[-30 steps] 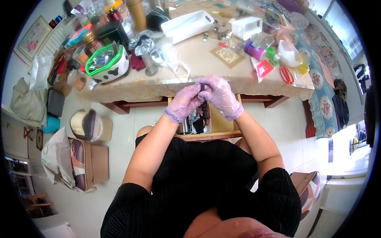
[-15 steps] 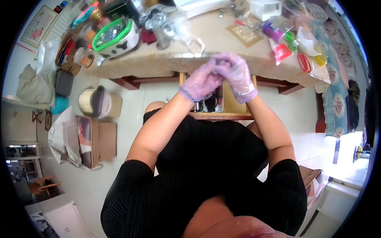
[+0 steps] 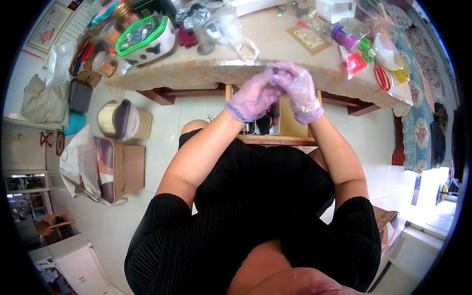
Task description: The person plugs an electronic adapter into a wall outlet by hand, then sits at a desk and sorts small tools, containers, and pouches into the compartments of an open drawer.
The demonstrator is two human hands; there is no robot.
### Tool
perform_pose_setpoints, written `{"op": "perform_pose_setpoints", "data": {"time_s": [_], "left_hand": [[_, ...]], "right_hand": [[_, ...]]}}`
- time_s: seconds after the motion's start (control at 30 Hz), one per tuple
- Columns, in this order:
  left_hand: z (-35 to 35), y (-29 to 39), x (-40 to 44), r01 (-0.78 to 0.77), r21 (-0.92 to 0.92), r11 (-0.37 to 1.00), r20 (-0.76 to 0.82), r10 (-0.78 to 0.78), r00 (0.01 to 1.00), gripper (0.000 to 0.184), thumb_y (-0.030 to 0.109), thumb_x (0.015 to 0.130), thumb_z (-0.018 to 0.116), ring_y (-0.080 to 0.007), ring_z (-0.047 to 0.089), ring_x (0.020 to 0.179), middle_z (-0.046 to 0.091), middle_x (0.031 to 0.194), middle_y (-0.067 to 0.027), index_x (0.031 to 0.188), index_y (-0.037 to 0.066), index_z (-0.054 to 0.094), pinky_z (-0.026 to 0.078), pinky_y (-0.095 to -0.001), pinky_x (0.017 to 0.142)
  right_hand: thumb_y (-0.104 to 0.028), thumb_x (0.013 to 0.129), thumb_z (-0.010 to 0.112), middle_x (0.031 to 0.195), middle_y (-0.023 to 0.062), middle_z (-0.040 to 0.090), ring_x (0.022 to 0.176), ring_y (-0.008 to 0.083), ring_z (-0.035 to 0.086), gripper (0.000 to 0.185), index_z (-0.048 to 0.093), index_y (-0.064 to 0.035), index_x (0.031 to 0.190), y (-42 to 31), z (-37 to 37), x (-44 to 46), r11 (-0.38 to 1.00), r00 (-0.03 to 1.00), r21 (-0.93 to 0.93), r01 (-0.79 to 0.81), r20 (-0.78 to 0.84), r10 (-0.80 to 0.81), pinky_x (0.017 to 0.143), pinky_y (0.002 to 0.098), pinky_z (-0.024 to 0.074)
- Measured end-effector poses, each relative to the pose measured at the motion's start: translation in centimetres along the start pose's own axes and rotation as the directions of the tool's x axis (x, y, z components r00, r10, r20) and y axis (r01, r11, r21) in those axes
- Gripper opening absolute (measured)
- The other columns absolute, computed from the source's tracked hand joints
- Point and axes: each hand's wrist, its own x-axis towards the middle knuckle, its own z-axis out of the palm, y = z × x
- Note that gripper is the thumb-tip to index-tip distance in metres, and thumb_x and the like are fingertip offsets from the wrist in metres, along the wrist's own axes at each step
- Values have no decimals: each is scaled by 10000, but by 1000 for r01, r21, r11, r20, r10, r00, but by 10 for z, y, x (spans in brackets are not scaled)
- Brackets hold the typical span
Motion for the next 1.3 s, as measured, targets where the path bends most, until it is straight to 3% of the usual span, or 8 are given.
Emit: {"op": "perform_pose_setpoints", "data": {"time_s": [0.2,0.4,0.5,0.57,0.73,0.87,1.13,1.3], "left_hand": [[8,2,-1,-79,20,997,-44,80,996,303,250,948,606,-158,598,944,646,1082,-61,1192,75,570,478,-303,836],[0,2,-2,-185,308,933,-180,249,952,214,239,974,555,-134,605,857,640,922,-45,1005,36,615,480,-282,753],[14,4,-5,-169,285,943,-286,252,925,198,214,975,545,-131,603,839,637,904,-39,983,32,623,482,-283,746],[16,3,-5,-172,256,951,-304,249,920,193,200,974,542,-132,604,837,637,910,-39,993,29,627,486,-286,756],[22,8,-8,-199,211,957,-81,220,972,145,165,962,570,-117,594,894,655,973,-22,1018,58,650,477,-276,848],[19,8,-9,-199,197,960,-94,220,971,133,142,953,575,-107,592,891,663,984,-21,1016,58,656,478,-269,841],[9,2,-3,-234,250,940,-158,278,947,158,166,942,597,-97,576,753,643,869,-18,984,24,651,473,-263,703],[11,6,-4,-191,223,956,-123,222,967,101,123,934,607,-114,594,843,653,928,-26,978,43,648,490,-268,799]], "right_hand": [[-8,767,719,844,-4,619,760,76,552,271,686,-14,1036,-9,5,-3,999,998,49,22,-55,-19,696,232,483],[6,758,718,956,6,631,853,96,562,311,678,-14,1066,-3,-3,0,959,989,-245,143,-4,-148,759,249,485],[16,755,710,1005,3,629,886,103,561,321,681,-25,1072,-7,-2,-1,976,993,-185,115,-8,-119,774,258,479],[-3,768,697,997,6,642,884,106,572,306,687,-32,1073,-9,-2,-1,994,998,97,-53,23,51,789,253,474],[-20,807,655,1052,30,654,938,114,587,376,642,-6,1182,-2,-7,2,977,984,169,-130,145,106,847,256,471],[-14,818,642,1101,56,645,973,132,594,447,578,49,1257,7,-5,3,923,968,321,-214,193,158,897,270,471],[-42,835,659,1097,47,661,968,116,594,417,595,42,1238,22,-6,7,942,969,290,-170,225,106,882,264,473],[-49,842,656,1081,27,674,951,93,589,370,638,5,1208,13,-6,6,962,967,215,-166,224,117,861,252,467]]}}
